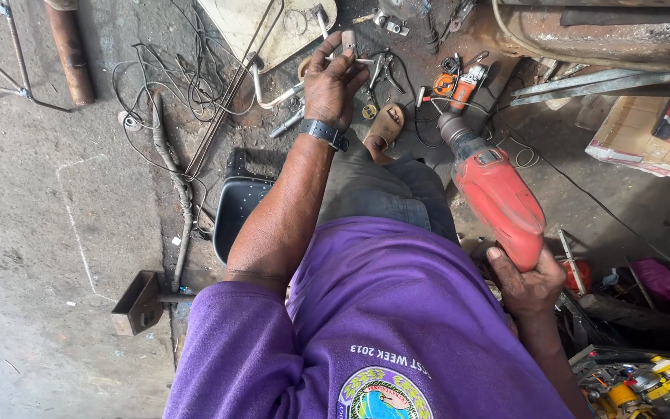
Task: A person uses a handheld power drill to create a hole in a small metal component while working in a workshop.
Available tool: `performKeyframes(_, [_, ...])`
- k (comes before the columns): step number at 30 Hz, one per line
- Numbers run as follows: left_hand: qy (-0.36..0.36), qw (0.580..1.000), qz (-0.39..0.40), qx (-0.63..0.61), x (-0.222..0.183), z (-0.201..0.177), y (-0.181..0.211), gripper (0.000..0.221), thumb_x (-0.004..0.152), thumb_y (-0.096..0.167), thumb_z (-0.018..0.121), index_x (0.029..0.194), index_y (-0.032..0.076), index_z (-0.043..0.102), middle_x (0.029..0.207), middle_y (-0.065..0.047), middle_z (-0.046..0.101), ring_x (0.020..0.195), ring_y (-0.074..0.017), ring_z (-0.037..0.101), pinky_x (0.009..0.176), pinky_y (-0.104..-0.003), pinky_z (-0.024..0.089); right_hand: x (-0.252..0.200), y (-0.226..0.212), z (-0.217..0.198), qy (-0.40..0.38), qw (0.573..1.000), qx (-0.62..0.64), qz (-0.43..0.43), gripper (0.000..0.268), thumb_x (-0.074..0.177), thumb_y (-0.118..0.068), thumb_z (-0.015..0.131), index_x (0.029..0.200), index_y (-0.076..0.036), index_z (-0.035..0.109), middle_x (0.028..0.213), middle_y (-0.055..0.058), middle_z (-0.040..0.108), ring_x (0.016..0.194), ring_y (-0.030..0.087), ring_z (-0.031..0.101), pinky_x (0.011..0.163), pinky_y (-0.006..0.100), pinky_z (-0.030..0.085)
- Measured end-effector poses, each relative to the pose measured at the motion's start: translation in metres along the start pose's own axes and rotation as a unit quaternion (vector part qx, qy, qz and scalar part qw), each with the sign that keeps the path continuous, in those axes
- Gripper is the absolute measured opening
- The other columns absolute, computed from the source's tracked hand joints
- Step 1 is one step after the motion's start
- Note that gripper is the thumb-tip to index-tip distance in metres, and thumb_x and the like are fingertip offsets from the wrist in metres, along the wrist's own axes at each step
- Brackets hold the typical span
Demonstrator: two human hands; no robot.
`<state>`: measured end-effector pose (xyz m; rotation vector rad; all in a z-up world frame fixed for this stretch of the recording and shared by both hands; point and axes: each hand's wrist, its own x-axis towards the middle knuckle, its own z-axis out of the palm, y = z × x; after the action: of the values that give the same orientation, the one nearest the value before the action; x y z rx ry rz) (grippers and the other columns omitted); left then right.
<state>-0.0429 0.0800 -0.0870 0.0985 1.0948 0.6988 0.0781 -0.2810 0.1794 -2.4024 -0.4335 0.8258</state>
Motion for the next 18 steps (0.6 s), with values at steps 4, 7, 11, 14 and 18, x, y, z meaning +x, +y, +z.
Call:
performKeyframes(4, [0.029, 0.993, 0.034, 0.105, 0.011, 0.010, 0.008, 0.027, 0.092, 0.010, 0.075, 0.114, 0.004, 0.061, 0.080, -0.016, 0.078, 0.070, -0.0242, 0.079, 0.057, -0.029, 0.062, 0.027, 0.006, 0.029, -0.015, 0.998, -0.029, 0.046, 0.029, 0.090, -0.025, 0.085, 0.109, -0.005, 0.073, 0.079, -0.003, 0.068, 0.076, 0.006, 0.059, 0.075, 0.026, 0.051])
performKeyframes(7, [0.070, 0.983, 0.030, 0.165, 0.035, 0.009, 0.005, 0.024, 0.089, 0.013, 0.080, 0.107, 0.008, 0.065, 0.083, -0.013, 0.080, 0.068, -0.0208, 0.078, 0.056, -0.031, 0.062, 0.063, 0.071, 0.047, -0.010, 0.858, -0.249, -0.449, 0.022, 0.096, -0.004, 0.088, 0.110, -0.021, 0.082, 0.086, 0.020, 0.061, 0.060, 0.028, 0.054, 0.049, 0.037, 0.042])
performKeyframes(11, [0.066, 0.967, 0.046, 0.242, 0.071, 0.016, 0.004, 0.021, 0.086, 0.020, 0.081, 0.102, 0.011, 0.070, 0.087, -0.012, 0.082, 0.070, -0.0201, 0.080, 0.063, -0.032, 0.070, 0.098, 0.066, 0.098, -0.061, 0.992, -0.109, 0.021, 0.028, 0.090, -0.037, 0.085, 0.094, -0.015, 0.067, 0.070, -0.002, 0.062, 0.065, 0.012, 0.053, 0.067, 0.030, 0.047])
performKeyframes(14, [-0.033, 0.976, 0.065, 0.206, 0.086, 0.006, -0.005, 0.026, 0.095, 0.018, 0.072, 0.119, 0.010, 0.069, 0.099, -0.012, 0.078, 0.080, -0.0223, 0.079, 0.067, -0.036, 0.071, 0.144, 0.074, 0.139, -0.092, 0.980, -0.162, 0.063, 0.036, 0.089, -0.052, 0.078, 0.097, -0.018, 0.071, 0.065, 0.005, 0.060, 0.065, 0.024, 0.053, 0.070, 0.038, 0.047])
performKeyframes(18, [-0.041, 0.980, 0.015, 0.195, 0.065, -0.012, -0.009, 0.034, 0.097, 0.007, 0.068, 0.130, 0.008, 0.064, 0.118, -0.014, 0.067, 0.090, -0.0241, 0.073, 0.072, -0.034, 0.068, 0.210, 0.133, 0.203, -0.107, 0.972, 0.010, 0.207, 0.026, 0.087, -0.033, 0.081, 0.088, -0.011, 0.067, 0.077, 0.002, 0.062, 0.074, 0.011, 0.060, 0.074, 0.024, 0.051])
